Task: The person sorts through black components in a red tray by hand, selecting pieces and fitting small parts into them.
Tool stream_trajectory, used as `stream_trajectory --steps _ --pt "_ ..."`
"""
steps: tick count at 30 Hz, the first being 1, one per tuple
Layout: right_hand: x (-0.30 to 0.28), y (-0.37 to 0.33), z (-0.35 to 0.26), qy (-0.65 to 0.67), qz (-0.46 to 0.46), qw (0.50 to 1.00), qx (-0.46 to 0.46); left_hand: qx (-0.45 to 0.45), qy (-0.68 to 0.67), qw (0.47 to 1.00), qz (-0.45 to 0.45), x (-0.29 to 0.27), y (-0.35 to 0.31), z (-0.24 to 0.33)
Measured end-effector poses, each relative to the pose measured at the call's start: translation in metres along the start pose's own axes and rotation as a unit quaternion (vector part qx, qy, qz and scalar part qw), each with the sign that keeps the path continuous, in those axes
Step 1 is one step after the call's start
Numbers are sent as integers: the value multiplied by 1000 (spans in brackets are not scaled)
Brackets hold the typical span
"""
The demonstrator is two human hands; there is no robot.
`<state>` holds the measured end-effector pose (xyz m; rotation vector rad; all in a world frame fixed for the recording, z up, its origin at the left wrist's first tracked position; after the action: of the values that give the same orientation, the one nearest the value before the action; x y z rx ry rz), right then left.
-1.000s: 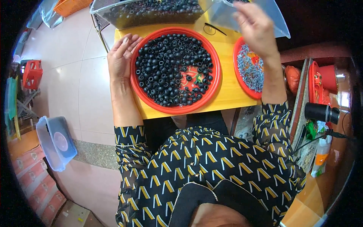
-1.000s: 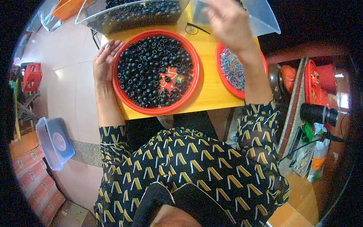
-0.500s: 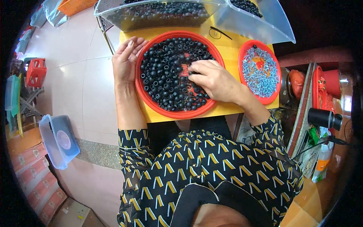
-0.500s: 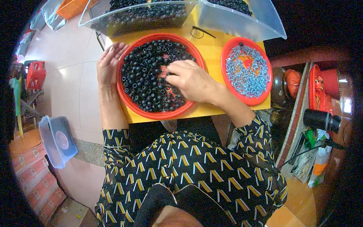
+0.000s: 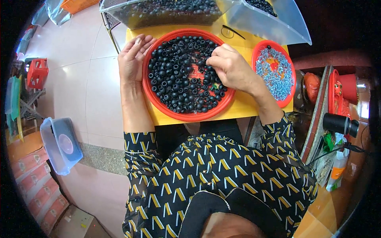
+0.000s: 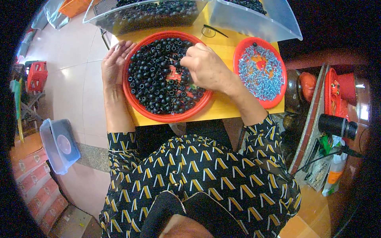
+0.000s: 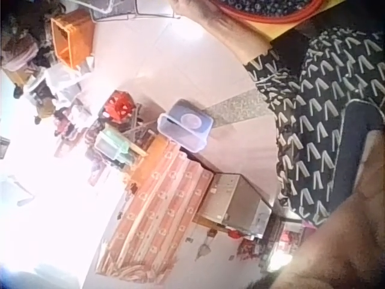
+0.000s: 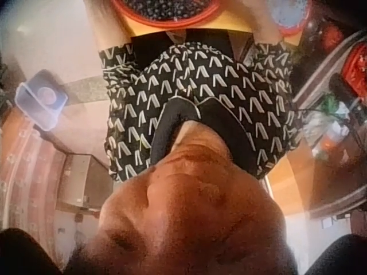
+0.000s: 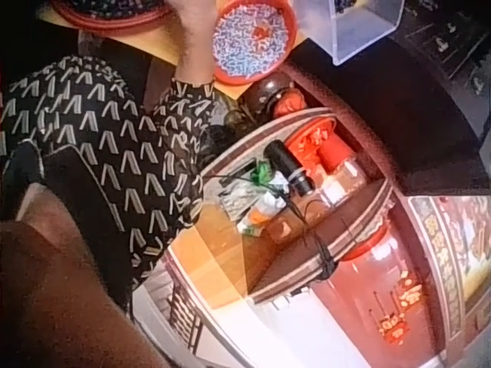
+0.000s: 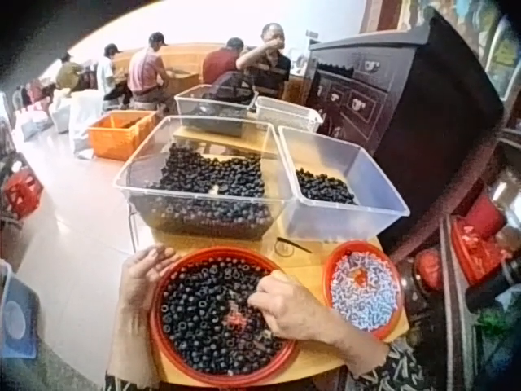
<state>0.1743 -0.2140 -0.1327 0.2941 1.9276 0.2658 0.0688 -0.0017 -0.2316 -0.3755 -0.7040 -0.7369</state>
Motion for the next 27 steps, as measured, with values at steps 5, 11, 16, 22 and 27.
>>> stream_trajectory --steps 5,11,16,22,27 --pt "18 9 10 -31 -54 998 -7 -6 16 1000 9 4 0 1" --pt "1 -4 3 8 -51 999 1 1 2 1000 16 -1 -2 2" --pt "21 -12 -9 33 -85 996 -12 -2 1 1000 -6 2 1 2" --pt "4 -8 6 7 -32 999 29 -1 8 1000 0 -1 1 0" --pt "6 2 1 -3 -7 1000 18 2 4 1000 -4 1 -1 2"
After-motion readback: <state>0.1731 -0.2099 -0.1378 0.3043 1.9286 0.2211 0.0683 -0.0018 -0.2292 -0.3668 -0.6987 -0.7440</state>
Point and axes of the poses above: each hand's wrist, its own y-axis towards the middle knuckle, its own x-axis out of the palm, z = x × y, the point moved 7 cm from there along y, towards the middle knuckle, and after that the axes turned 2 degrees about y, right-handed, at the moved point
